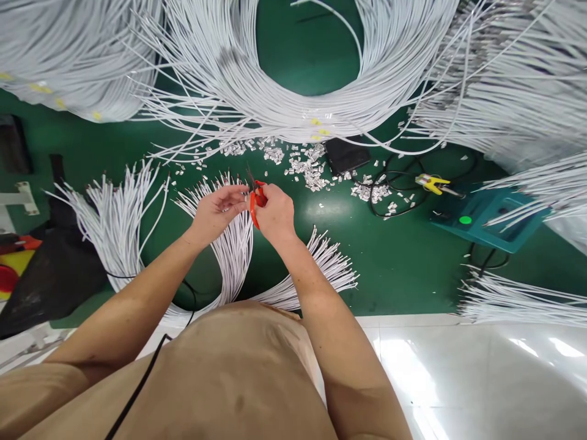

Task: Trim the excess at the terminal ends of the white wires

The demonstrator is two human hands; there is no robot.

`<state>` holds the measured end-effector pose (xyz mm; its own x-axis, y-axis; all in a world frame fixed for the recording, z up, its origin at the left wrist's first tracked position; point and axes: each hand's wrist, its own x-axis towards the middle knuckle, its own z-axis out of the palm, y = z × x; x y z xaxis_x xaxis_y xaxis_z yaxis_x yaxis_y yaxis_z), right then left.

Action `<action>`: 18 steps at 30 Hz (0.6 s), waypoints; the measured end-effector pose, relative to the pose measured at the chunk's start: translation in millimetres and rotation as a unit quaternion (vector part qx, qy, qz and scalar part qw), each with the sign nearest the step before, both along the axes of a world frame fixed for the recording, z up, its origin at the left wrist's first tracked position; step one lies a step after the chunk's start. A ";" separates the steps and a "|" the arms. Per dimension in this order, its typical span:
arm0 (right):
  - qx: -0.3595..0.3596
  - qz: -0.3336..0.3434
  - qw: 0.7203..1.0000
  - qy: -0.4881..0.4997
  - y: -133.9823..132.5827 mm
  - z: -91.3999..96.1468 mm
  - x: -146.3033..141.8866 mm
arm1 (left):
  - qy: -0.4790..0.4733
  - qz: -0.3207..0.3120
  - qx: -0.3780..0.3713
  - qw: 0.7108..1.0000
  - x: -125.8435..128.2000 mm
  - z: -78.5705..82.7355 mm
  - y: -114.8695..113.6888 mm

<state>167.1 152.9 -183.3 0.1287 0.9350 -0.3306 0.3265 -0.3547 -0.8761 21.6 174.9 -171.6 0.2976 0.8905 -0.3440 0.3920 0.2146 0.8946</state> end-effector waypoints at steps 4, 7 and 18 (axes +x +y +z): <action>0.007 0.008 1.000 0.003 -6.9 -7.3 3.9 | -0.037 0.018 -0.034 0.999 -1.2 -4.6 1.7; 0.036 0.068 0.992 -0.099 -13.0 -12.9 9.8 | -0.056 0.031 -0.066 0.996 -0.9 -4.0 4.5; 0.070 0.212 0.920 -0.321 -12.0 -17.9 15.7 | -0.079 0.026 -0.106 0.991 -0.6 -1.0 7.4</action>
<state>182.8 140.9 -201.2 -0.1307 0.9738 -0.1859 0.8762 0.0257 -0.4812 21.0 182.3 -172.6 0.3185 0.8181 -0.4788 0.2352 0.4212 0.8760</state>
